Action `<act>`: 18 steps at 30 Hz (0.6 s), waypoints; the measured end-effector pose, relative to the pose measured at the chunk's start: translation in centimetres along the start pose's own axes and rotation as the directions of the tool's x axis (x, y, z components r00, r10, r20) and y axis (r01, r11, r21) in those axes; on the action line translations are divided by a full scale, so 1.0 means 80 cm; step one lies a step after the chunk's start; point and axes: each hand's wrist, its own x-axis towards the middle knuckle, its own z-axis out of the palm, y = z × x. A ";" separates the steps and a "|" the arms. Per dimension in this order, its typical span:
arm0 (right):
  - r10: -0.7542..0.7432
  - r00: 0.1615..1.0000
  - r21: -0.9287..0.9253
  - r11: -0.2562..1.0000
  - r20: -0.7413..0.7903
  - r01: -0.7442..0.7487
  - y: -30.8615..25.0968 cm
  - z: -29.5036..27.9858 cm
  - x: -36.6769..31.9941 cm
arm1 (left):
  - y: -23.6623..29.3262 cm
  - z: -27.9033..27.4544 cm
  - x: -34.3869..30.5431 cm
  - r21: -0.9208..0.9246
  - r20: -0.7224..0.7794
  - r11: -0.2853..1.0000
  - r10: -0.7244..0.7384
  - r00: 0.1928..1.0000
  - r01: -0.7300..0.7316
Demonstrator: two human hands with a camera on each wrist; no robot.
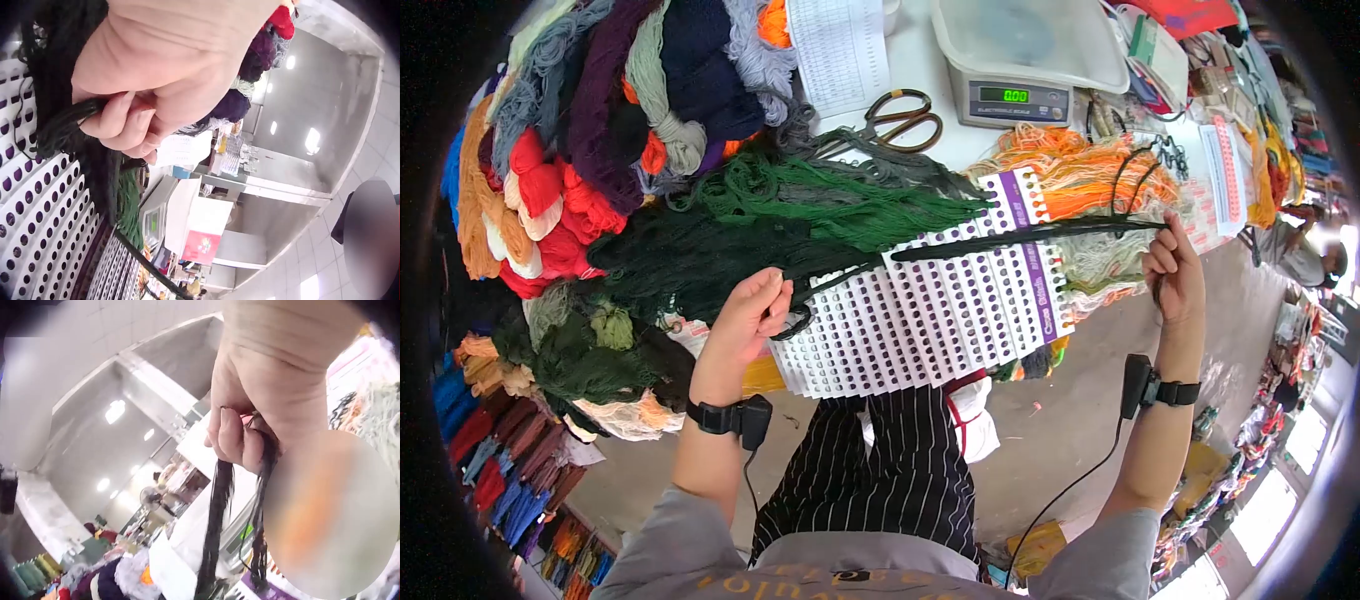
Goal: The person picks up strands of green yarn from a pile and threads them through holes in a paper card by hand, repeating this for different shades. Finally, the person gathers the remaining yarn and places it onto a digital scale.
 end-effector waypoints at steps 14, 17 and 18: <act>-0.322 0.946 0.119 0.941 0.033 0.317 0.005 0.019 -0.019 | -0.002 0.000 -0.006 -0.115 0.026 0.993 -0.025 0.999 0.028; -0.040 0.969 -0.248 0.963 0.244 0.103 0.014 0.040 -0.020 | -0.008 -0.009 -0.006 -0.268 0.117 0.962 -0.014 0.993 0.046; -0.042 0.968 -0.249 0.963 0.245 0.105 0.028 0.050 -0.014 | -0.013 -0.013 -0.005 -0.342 0.177 0.938 0.006 0.984 0.056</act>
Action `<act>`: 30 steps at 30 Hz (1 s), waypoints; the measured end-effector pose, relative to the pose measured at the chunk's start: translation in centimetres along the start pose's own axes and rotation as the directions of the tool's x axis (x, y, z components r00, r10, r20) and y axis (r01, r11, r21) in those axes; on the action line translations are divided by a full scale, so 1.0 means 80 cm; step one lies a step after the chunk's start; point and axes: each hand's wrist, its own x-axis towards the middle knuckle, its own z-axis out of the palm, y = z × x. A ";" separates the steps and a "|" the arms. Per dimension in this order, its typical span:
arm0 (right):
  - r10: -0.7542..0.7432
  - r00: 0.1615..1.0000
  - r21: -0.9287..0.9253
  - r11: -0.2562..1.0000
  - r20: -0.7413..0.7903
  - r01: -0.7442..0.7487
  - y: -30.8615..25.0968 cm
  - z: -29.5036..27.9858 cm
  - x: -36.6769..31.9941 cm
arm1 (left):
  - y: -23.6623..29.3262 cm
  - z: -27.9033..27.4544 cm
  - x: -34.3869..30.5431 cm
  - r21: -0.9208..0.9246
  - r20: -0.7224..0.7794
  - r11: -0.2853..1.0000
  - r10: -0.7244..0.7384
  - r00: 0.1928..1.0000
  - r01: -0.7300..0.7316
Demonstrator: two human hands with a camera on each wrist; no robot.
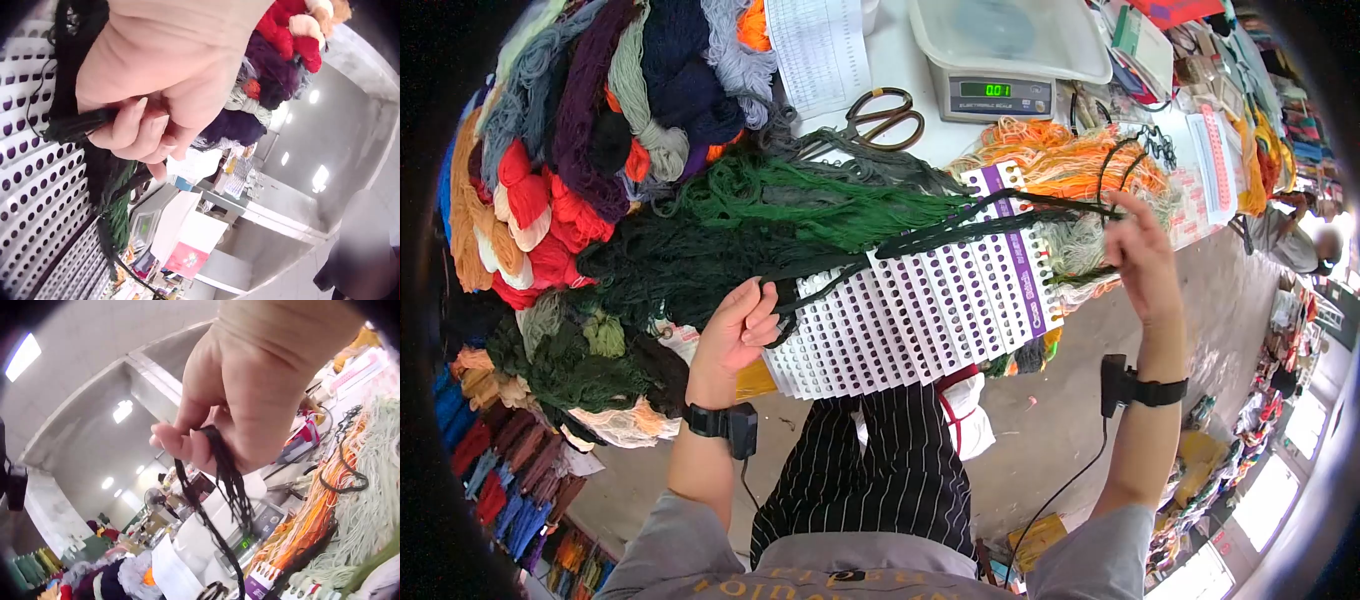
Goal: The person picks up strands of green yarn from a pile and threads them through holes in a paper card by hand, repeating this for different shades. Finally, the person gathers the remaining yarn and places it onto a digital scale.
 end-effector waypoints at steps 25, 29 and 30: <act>-0.095 0.995 -0.929 -0.371 0.033 -0.004 0.178 0.081 0.015 | -0.036 0.034 -0.023 0.646 0.013 0.615 0.582 0.813 -0.451; -0.107 0.993 -0.916 -0.402 0.041 -0.006 0.178 0.083 0.013 | -0.028 0.038 -0.031 0.816 0.007 0.421 0.677 0.736 -0.395; -0.112 0.993 -0.902 -0.432 0.037 -0.015 0.180 0.083 0.012 | -0.027 0.041 -0.033 0.816 0.006 0.422 0.677 0.736 -0.395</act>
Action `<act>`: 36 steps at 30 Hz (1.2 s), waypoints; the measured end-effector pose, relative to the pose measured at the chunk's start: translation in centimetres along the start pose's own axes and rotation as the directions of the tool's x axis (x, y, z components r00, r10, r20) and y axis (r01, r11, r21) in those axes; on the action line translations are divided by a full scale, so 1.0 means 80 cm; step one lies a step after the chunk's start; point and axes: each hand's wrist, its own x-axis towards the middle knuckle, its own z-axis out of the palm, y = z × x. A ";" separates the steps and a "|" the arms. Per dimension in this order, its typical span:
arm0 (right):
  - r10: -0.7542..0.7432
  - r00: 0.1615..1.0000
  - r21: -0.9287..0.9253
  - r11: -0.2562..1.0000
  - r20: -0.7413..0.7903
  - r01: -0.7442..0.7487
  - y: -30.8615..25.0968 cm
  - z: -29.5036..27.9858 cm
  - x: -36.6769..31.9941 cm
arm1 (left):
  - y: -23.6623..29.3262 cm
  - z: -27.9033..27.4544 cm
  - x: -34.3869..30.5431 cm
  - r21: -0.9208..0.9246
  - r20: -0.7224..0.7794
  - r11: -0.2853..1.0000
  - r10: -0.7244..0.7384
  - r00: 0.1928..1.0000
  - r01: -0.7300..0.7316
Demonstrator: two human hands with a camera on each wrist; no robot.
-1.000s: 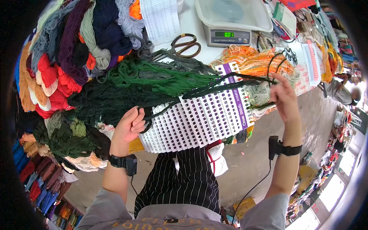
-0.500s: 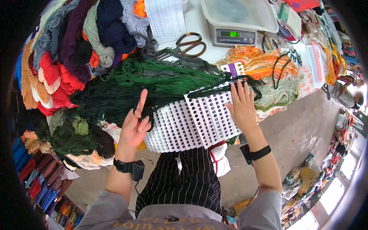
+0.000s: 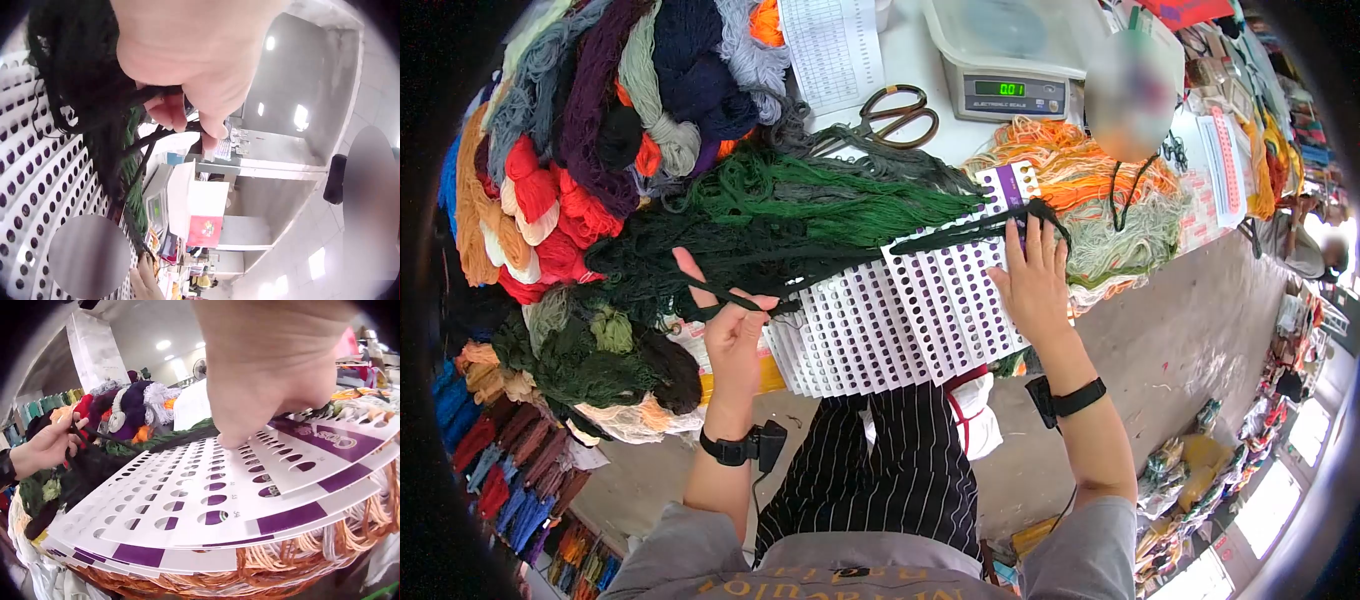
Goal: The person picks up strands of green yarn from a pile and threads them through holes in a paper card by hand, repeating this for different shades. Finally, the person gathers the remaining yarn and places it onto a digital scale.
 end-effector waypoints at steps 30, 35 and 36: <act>-0.096 0.995 0.469 0.878 -0.024 0.096 -0.119 0.002 0.055 | 0.050 -0.006 -0.011 -0.746 0.150 0.665 0.213 0.965 -0.031; -0.078 0.996 0.482 0.872 -0.033 0.084 -0.122 0.008 0.053 | 0.039 -0.002 0.005 -0.850 0.258 0.481 0.023 0.966 0.215; -0.022 0.997 0.575 0.816 -0.081 0.064 -0.121 0.013 0.050 | 0.036 0.004 0.015 -0.808 0.299 0.517 -0.050 0.953 0.281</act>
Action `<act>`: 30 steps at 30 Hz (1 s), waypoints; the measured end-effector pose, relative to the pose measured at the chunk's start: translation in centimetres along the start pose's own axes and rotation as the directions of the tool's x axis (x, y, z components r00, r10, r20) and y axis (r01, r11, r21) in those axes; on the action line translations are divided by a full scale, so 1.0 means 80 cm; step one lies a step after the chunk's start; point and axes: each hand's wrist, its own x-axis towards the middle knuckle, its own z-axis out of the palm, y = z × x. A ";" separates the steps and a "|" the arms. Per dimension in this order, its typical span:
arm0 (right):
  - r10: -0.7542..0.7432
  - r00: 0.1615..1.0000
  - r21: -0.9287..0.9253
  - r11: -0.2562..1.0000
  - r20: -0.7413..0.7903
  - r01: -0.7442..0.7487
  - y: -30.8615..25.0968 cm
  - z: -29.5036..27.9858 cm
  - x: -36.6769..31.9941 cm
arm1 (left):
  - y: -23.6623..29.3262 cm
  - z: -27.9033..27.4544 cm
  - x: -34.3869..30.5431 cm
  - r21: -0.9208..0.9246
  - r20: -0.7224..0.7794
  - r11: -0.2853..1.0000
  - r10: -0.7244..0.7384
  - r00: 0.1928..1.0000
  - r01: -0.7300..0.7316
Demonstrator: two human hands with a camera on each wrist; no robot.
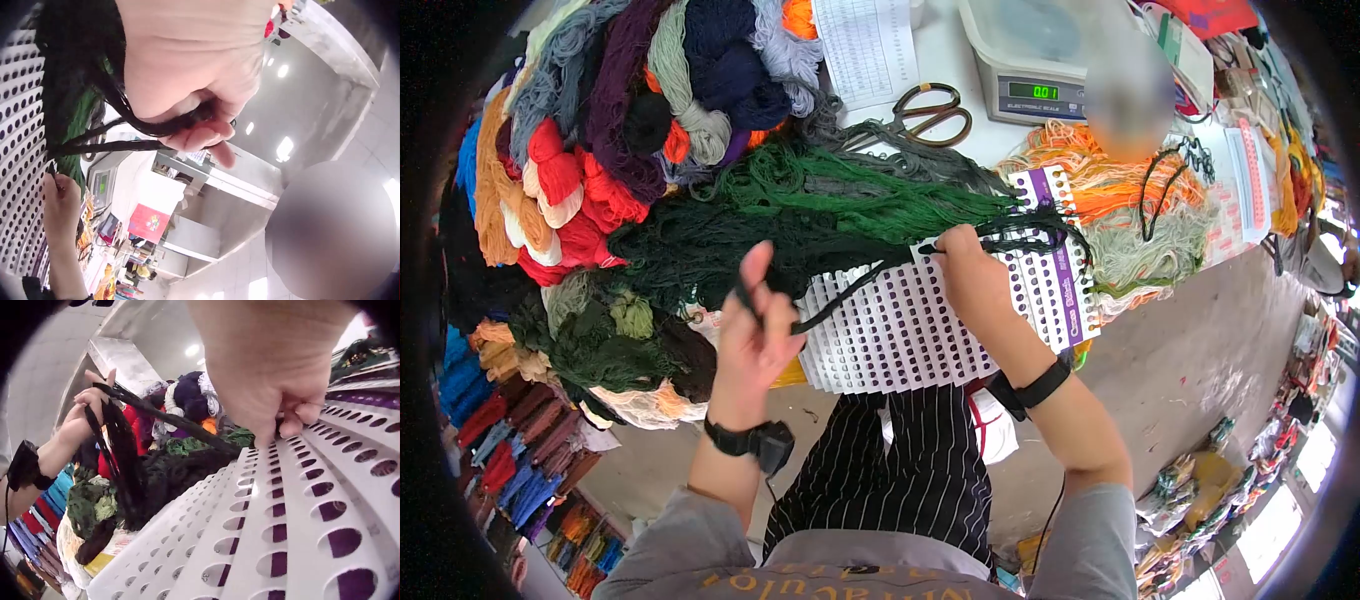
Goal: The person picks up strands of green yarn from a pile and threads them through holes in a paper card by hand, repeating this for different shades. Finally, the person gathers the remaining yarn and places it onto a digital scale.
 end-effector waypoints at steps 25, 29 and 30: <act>-0.018 0.997 -0.024 1.000 -0.074 0.017 -0.012 0.030 0.002 | 0.002 0.053 0.001 0.288 -0.302 0.937 -0.106 0.947 0.197; -0.031 0.994 0.015 0.999 -0.106 0.033 -0.010 0.031 0.002 | 0.081 0.041 -0.021 0.314 -0.389 0.932 0.302 0.870 -0.183; -0.029 0.994 0.016 0.999 -0.106 0.031 -0.008 0.033 0.000 | 0.095 0.035 -0.024 0.392 -0.405 0.881 0.424 0.810 -0.266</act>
